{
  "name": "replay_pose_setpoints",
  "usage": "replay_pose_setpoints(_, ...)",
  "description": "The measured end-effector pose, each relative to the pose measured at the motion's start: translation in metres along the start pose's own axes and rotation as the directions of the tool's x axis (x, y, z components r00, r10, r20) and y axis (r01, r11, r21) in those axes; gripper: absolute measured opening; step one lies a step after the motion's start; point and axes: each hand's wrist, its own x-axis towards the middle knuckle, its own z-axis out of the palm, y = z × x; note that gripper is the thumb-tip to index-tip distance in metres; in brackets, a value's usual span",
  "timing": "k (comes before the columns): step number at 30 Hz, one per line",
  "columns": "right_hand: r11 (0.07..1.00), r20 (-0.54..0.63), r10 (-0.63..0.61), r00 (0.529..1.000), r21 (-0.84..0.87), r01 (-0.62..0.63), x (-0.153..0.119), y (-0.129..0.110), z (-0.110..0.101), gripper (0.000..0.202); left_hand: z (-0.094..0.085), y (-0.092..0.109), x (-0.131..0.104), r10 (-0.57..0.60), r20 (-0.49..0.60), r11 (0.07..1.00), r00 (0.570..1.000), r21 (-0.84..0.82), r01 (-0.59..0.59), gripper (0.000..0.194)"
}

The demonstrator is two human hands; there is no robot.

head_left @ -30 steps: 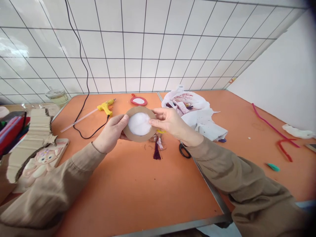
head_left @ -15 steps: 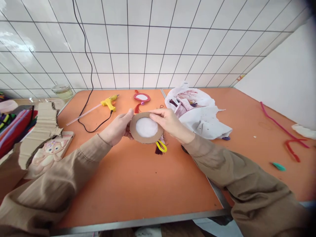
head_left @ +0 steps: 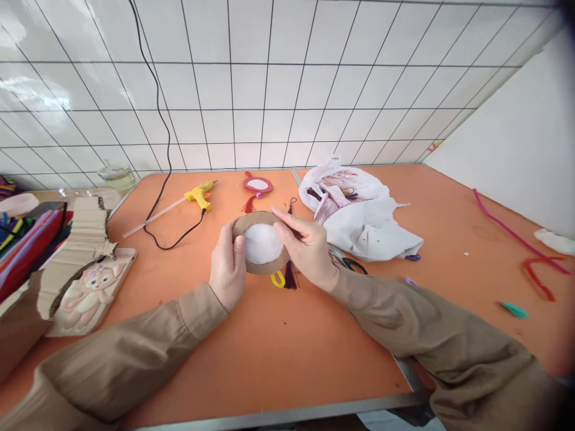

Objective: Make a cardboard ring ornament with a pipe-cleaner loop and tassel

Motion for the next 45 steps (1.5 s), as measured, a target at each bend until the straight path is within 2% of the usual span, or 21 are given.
replay_pose_setpoints(5,0.986,-0.034,-0.151,0.988,-0.082,0.148,-0.005,-0.005,0.000,0.031,-0.001,-0.004,-0.003,0.072,-0.031,0.993,0.997,0.097,-0.069,0.032)
replay_pose_setpoints(14,0.981,-0.033,-0.188,0.982,-0.049,0.187,-0.008,-0.001,0.000,0.031,-0.006,-0.007,-0.002,0.137,-0.032,0.975,0.990,0.182,-0.129,0.032)
replay_pose_setpoints(18,0.987,-0.029,-0.155,0.987,-0.037,0.154,-0.007,-0.002,-0.001,0.029,-0.007,-0.006,-0.002,0.121,-0.031,0.981,0.992,0.159,-0.115,0.032)
replay_pose_setpoints(23,0.998,0.000,-0.005,1.000,0.064,0.005,0.000,-0.002,-0.002,0.030,-0.008,0.004,0.004,-0.010,0.039,1.000,0.999,0.017,0.009,0.028)
replay_pose_setpoints(26,0.988,0.032,0.094,0.995,0.119,-0.097,0.004,-0.003,-0.002,0.031,-0.012,0.012,0.011,-0.125,0.096,0.990,0.987,-0.047,0.130,0.024)
replay_pose_setpoints(29,0.981,0.120,0.159,0.980,0.096,-0.171,0.006,-0.006,-0.004,0.038,-0.019,0.016,0.014,-0.279,0.147,0.949,0.949,-0.110,0.296,0.026)
replay_pose_setpoints(32,0.981,0.216,0.183,0.959,0.029,-0.194,0.007,-0.008,-0.005,0.045,-0.028,0.012,0.011,-0.419,0.223,0.859,0.880,-0.216,0.464,0.031)
replay_pose_setpoints(34,0.975,0.247,0.191,0.950,0.061,-0.212,0.007,-0.008,-0.007,0.046,-0.035,0.005,0.008,-0.440,0.271,0.810,0.856,-0.292,0.509,0.032)
replay_pose_setpoints(38,0.948,0.311,0.188,0.932,0.191,-0.255,0.008,-0.014,-0.011,0.045,-0.043,-0.006,0.007,-0.336,0.234,0.763,0.912,-0.501,0.409,0.039)
replay_pose_setpoints(40,0.967,0.330,0.097,0.939,0.192,-0.168,0.007,-0.022,-0.014,0.042,-0.044,-0.009,0.008,-0.268,0.191,0.751,0.944,-0.573,0.329,0.040)
replay_pose_setpoints(43,0.989,0.364,-0.143,0.920,0.083,0.120,0.006,-0.036,-0.017,0.031,-0.043,-0.011,0.008,-0.191,0.155,0.747,0.969,-0.618,0.246,0.038)
replay_pose_setpoints(45,0.956,0.363,-0.262,0.894,-0.028,0.291,0.005,-0.042,-0.017,0.025,-0.043,-0.013,0.006,-0.148,0.161,0.758,0.976,-0.615,0.217,0.035)
